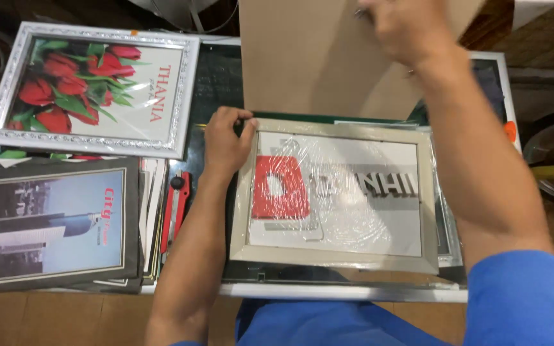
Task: Removing backing and cleaning the glass of a picture frame using a knife and a brush.
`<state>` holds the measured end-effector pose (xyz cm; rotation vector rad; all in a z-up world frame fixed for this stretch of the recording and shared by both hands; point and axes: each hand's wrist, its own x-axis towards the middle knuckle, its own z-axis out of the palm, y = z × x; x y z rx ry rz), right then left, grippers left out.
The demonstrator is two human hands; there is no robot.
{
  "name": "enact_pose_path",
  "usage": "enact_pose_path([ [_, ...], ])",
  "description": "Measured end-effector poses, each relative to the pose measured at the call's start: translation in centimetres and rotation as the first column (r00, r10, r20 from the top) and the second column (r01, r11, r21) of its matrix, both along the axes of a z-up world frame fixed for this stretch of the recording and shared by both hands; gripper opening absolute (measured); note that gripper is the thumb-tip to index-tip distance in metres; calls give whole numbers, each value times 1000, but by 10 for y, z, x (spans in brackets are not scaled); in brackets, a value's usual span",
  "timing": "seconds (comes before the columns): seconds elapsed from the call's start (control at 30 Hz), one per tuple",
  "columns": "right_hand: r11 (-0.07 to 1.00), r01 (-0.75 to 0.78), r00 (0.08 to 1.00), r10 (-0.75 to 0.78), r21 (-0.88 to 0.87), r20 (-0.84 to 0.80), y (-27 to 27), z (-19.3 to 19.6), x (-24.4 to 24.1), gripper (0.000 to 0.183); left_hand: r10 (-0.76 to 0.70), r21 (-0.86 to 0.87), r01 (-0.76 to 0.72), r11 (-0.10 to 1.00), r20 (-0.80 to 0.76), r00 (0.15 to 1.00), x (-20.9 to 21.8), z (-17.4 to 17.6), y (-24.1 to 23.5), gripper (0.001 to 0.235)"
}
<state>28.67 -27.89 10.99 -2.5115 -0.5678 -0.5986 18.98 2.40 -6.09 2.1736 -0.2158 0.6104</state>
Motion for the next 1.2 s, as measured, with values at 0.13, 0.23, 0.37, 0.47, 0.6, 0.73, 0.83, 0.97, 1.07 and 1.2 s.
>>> enact_pose_path([
  [0.13, 973, -222, 975, 223, -66, 20, 8, -51, 63, 9, -3, -28, 3, 1000, -5, 1000, -3, 5, -1, 9],
  [0.23, 983, -67, 988, 41, -171, -151, 16, -81, 88, 16, 9, -21, -11, 1000, -59, 998, -6, 17, -3, 12],
  [0.37, 951, -102, 992, 74, -291, -105, 5, -129, 119, 19, 2, 2, -2, 1000, -69, 998, -2, 13, -1, 9],
  [0.47, 970, -179, 984, 174, -166, -44, 4, -132, 84, 26, -2, 6, 2, 1000, -73, 997, -6, 10, -1, 8],
  [0.6, 971, -235, 959, 225, -42, -169, -10, -96, -24, 36, -15, 11, 16, 1000, -31, 999, 2, -4, 3, 10],
  [0.73, 943, -308, 893, 241, -124, -380, -41, -85, -147, 31, -15, 53, 17, 998, -44, 999, 4, -17, 8, 14],
  [0.83, 938, -320, 836, 214, -131, -506, -45, -91, -206, 31, -22, 43, 23, 999, -35, 999, 4, -20, 8, 16],
  [0.97, 872, -430, 876, 342, -232, -340, -27, -132, -238, 28, -26, 17, 27, 1000, -32, 999, 1, -21, 8, 15],
  [1.07, 870, -425, 887, 346, -250, -307, -13, -142, -237, 19, -20, 25, 21, 999, -17, 1000, 2, -18, 7, 14],
  [1.2, 810, -487, 853, 359, -327, -378, -12, -147, -218, 18, -22, -4, 22, 1000, -28, 999, 1, -16, 7, 10],
])
